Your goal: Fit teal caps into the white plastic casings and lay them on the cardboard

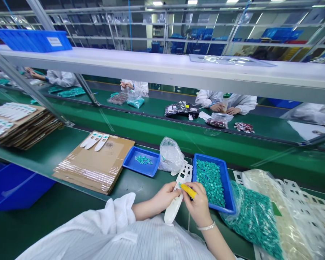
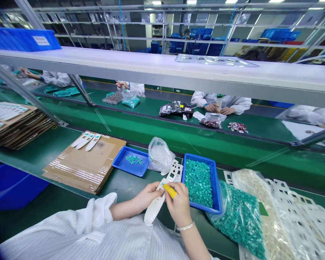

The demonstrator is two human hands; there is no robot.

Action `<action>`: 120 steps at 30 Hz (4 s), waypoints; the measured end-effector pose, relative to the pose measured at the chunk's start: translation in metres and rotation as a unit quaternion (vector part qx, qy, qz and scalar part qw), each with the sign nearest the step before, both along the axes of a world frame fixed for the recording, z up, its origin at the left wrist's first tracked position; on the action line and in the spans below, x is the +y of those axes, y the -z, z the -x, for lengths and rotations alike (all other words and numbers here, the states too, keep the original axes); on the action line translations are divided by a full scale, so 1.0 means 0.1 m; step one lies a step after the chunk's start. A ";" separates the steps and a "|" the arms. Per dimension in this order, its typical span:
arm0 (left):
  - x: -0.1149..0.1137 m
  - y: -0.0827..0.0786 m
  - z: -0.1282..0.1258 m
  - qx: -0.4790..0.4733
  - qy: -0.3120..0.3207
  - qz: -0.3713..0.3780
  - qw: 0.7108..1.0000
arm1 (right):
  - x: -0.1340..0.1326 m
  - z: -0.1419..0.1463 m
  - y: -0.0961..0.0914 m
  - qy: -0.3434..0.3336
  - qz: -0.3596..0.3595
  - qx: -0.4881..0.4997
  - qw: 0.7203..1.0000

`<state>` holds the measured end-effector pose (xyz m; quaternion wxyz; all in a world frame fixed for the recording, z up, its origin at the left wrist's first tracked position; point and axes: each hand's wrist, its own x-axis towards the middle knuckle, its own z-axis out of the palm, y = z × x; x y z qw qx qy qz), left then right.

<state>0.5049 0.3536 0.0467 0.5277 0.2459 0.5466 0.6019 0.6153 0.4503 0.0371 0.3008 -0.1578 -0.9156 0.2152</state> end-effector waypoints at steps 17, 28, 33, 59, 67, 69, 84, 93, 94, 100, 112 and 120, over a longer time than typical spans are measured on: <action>-0.08 0.01 0.07 0.182 0.027 0.014 0.983 | -0.01 0.02 -0.12 -0.058 0.043 -0.040 0.997; -0.10 0.04 0.07 0.187 0.026 0.027 0.982 | -0.08 0.06 -0.08 -0.024 0.006 -0.095 0.995; -0.10 0.11 0.08 0.174 -0.001 0.044 0.984 | -0.14 0.15 -0.10 -0.025 -0.063 -0.112 0.991; -0.46 -0.29 0.53 0.391 0.019 0.069 0.918 | -0.56 0.49 -0.26 0.048 0.520 0.025 0.852; -0.54 -0.29 0.70 0.433 0.047 0.050 0.899 | -0.65 0.65 -0.26 0.072 0.496 0.038 0.865; -0.55 -0.28 0.75 0.432 0.051 0.055 0.899 | -0.66 0.69 -0.26 0.072 0.497 0.034 0.864; -0.79 0.10 2.01 0.530 -0.108 0.233 0.808 | -0.62 0.93 -0.09 0.120 0.513 -0.046 0.848; -1.07 0.56 3.66 0.573 -0.205 0.435 0.664 | -0.59 0.94 -0.03 0.161 0.543 -0.097 0.819; -1.06 0.60 3.71 0.576 -0.201 0.440 0.659 | -0.60 0.94 -0.04 0.166 0.540 -0.094 0.820; -1.14 0.75 3.82 0.601 -0.188 0.452 0.631 | -0.53 0.71 -0.04 0.227 0.499 -0.072 0.833; -0.20 0.58 1.80 0.563 -0.058 0.150 0.811 | 1.06 -0.58 0.52 0.345 0.183 -0.242 0.888; 0.92 1.03 -0.02 0.578 0.078 0.222 0.781 | 1.73 -0.65 0.75 0.203 0.086 -0.394 0.892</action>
